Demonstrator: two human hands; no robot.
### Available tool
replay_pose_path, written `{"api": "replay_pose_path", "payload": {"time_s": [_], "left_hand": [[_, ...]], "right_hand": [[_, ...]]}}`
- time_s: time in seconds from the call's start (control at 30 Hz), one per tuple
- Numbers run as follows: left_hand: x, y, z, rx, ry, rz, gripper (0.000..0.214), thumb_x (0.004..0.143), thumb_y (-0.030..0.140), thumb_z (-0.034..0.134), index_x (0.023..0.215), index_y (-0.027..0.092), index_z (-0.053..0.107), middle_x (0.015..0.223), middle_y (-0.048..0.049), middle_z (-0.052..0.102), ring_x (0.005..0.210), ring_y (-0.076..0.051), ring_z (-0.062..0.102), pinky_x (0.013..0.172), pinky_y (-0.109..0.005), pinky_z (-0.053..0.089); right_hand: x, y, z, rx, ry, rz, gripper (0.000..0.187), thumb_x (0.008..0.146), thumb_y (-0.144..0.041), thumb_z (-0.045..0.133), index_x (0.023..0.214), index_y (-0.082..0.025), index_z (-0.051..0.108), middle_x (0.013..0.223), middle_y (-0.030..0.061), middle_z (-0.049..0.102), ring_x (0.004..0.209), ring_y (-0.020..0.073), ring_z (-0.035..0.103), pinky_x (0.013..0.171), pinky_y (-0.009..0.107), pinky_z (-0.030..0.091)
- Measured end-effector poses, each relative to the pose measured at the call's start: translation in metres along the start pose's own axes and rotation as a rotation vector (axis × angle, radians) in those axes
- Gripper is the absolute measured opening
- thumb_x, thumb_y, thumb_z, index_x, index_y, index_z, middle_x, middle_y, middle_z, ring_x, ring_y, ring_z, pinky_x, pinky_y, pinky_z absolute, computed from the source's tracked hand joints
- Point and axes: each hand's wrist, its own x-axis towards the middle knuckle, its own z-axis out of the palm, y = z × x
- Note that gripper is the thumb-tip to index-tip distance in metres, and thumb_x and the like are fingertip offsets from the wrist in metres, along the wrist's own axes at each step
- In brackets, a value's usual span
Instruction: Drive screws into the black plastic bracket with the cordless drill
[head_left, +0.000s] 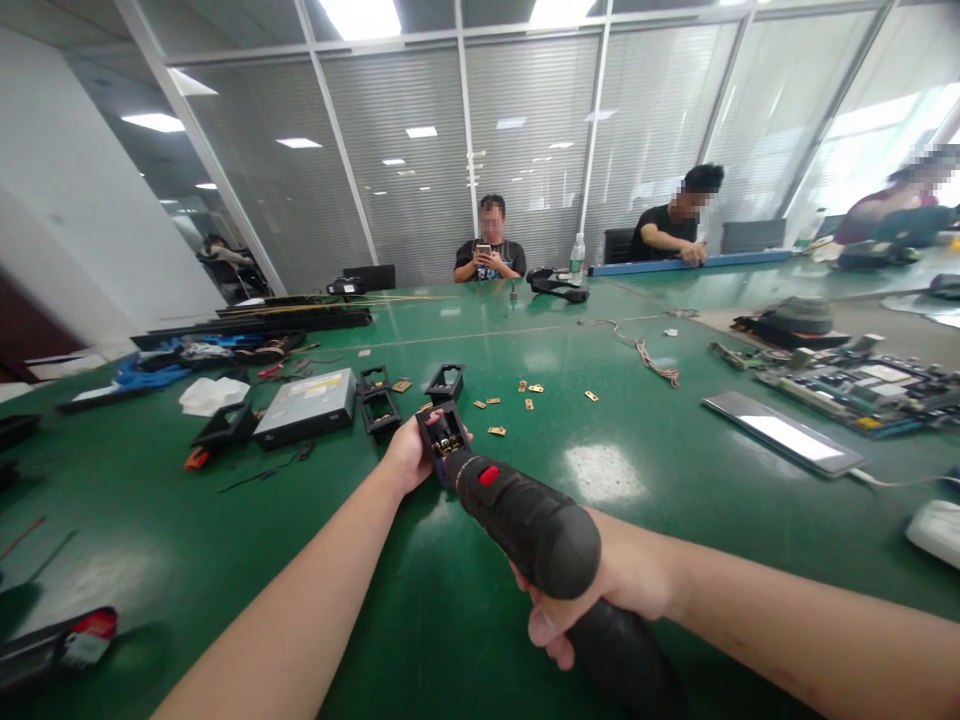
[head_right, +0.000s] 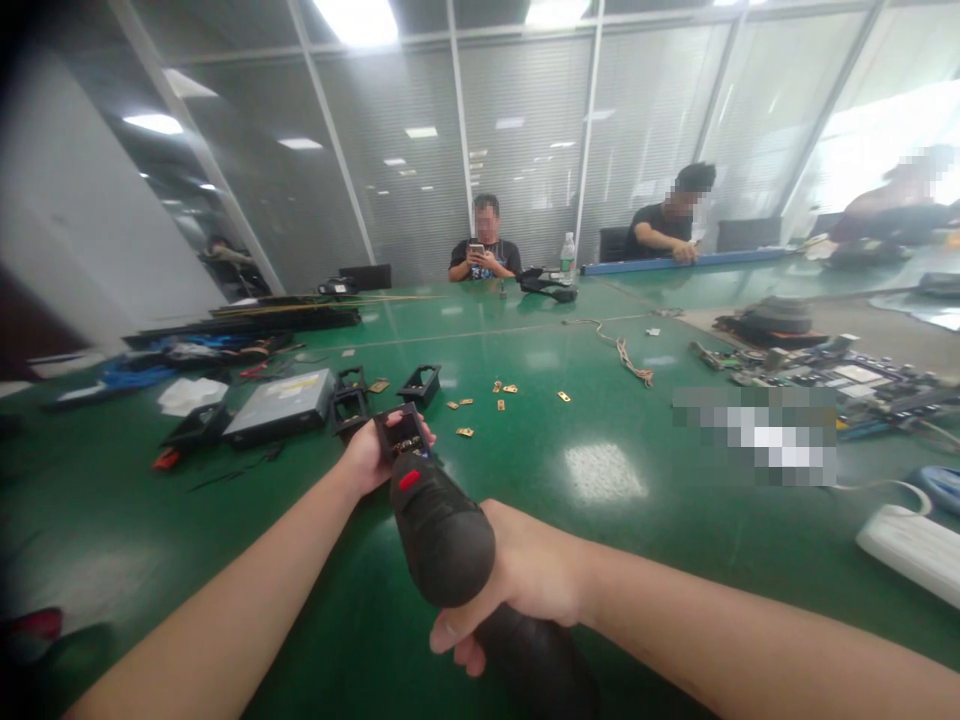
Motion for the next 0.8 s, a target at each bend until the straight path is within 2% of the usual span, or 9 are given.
{"api": "replay_pose_path", "payload": {"time_s": [0.17, 0.5, 0.8], "left_hand": [[-0.001, 0.001, -0.001, 0.013, -0.048, -0.001, 0.023, 0.084, 0.024, 0.053, 0.094, 0.010, 0.067, 0.082, -0.0169, 0.075, 0.076, -0.031, 0.075, 0.067, -0.042, 0.061], [-0.003, 0.000, 0.002, -0.021, -0.024, 0.006, 0.024, 0.084, 0.021, 0.051, 0.095, 0.010, 0.069, 0.078, -0.0137, 0.074, 0.073, -0.029, 0.074, 0.064, -0.040, 0.060], [-0.001, -0.002, 0.002, -0.006, -0.032, 0.005, 0.022, 0.083, 0.021, 0.052, 0.092, 0.011, 0.069, 0.076, -0.0128, 0.073, 0.071, -0.028, 0.073, 0.065, -0.040, 0.059]], "right_hand": [[0.000, 0.000, 0.001, 0.003, 0.010, 0.016, 0.037, 0.052, -0.021, 0.096, 0.073, -0.012, 0.066, 0.060, 0.0011, 0.071, 0.054, 0.0147, 0.067, 0.053, 0.024, 0.057], [-0.003, -0.006, -0.006, -0.063, -0.024, 0.046, 0.036, 0.049, -0.025, 0.096, 0.067, -0.010, 0.069, 0.060, 0.0030, 0.070, 0.054, 0.0148, 0.065, 0.051, 0.025, 0.056], [-0.008, -0.005, -0.019, -0.025, -0.063, 0.010, 0.038, 0.055, -0.018, 0.097, 0.077, -0.011, 0.067, 0.060, 0.0011, 0.071, 0.052, 0.0145, 0.067, 0.052, 0.024, 0.057]]}}
